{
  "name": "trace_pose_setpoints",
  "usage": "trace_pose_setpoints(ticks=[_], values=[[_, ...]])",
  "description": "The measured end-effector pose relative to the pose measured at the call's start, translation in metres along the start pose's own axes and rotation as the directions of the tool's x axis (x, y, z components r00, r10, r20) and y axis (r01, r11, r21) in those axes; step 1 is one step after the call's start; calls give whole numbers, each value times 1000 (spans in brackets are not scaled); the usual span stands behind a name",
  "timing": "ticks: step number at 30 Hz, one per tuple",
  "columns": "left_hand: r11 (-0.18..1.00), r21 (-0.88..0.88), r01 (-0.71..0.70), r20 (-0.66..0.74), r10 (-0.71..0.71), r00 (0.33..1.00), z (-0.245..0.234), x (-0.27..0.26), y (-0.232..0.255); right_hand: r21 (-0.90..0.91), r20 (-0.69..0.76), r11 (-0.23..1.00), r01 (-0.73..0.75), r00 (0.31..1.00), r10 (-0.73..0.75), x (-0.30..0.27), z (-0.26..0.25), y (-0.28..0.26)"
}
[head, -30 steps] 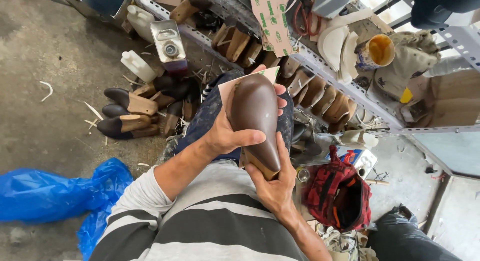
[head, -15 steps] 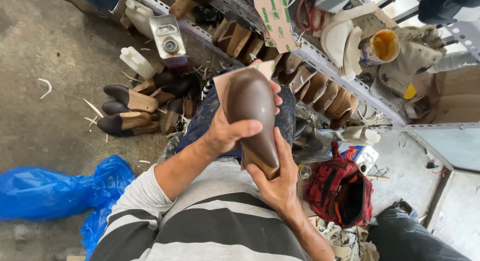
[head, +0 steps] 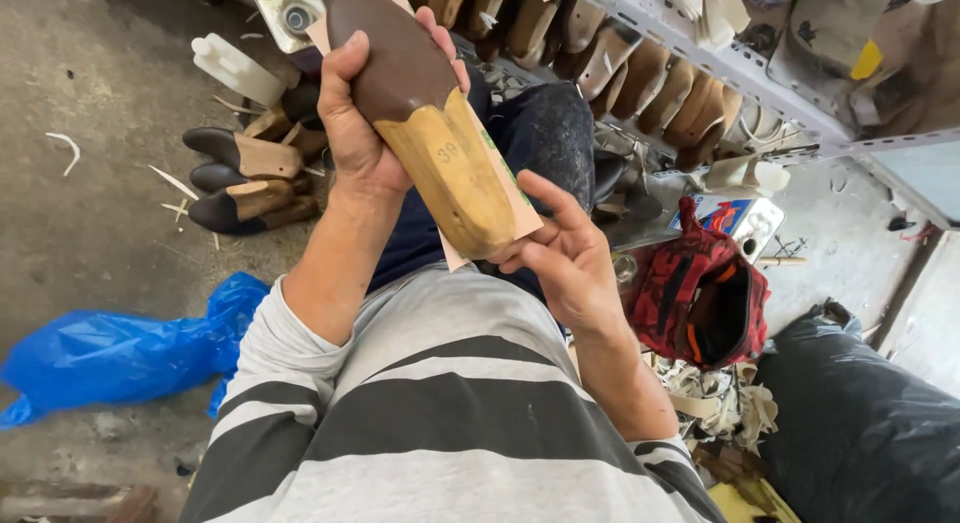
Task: Hammering and shaping leather pieces over a shoe last in a workshop environment.
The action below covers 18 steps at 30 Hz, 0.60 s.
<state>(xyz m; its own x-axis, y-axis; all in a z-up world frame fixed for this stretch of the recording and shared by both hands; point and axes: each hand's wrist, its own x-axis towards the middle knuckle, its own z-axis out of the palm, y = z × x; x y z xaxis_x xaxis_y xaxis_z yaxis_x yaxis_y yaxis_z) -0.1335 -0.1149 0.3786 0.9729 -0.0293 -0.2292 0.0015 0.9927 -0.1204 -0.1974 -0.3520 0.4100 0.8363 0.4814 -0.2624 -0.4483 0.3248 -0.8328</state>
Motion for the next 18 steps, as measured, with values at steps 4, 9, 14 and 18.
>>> trace_pose_setpoints(ticks=[4, 9, 14, 18], values=[[1000, -4, 30, -36, -30, 999, -4, 2, -1, -240, -83, 970, 37, 995, -59, 0, 5, 2], [1000, -1, 10, -89, -10, 996, -1, 1, -3, -236, -114, 971, 44, 991, -72, 0, -1, 6], [999, 46, -23, -106, 28, 994, 0, -1, -5, -242, -142, 970, 30, 988, -67, -2, -2, 8], [997, 58, -42, -53, 45, 998, -6, -1, -4, -227, -159, 974, 27, 985, -65, -3, -4, 13]])
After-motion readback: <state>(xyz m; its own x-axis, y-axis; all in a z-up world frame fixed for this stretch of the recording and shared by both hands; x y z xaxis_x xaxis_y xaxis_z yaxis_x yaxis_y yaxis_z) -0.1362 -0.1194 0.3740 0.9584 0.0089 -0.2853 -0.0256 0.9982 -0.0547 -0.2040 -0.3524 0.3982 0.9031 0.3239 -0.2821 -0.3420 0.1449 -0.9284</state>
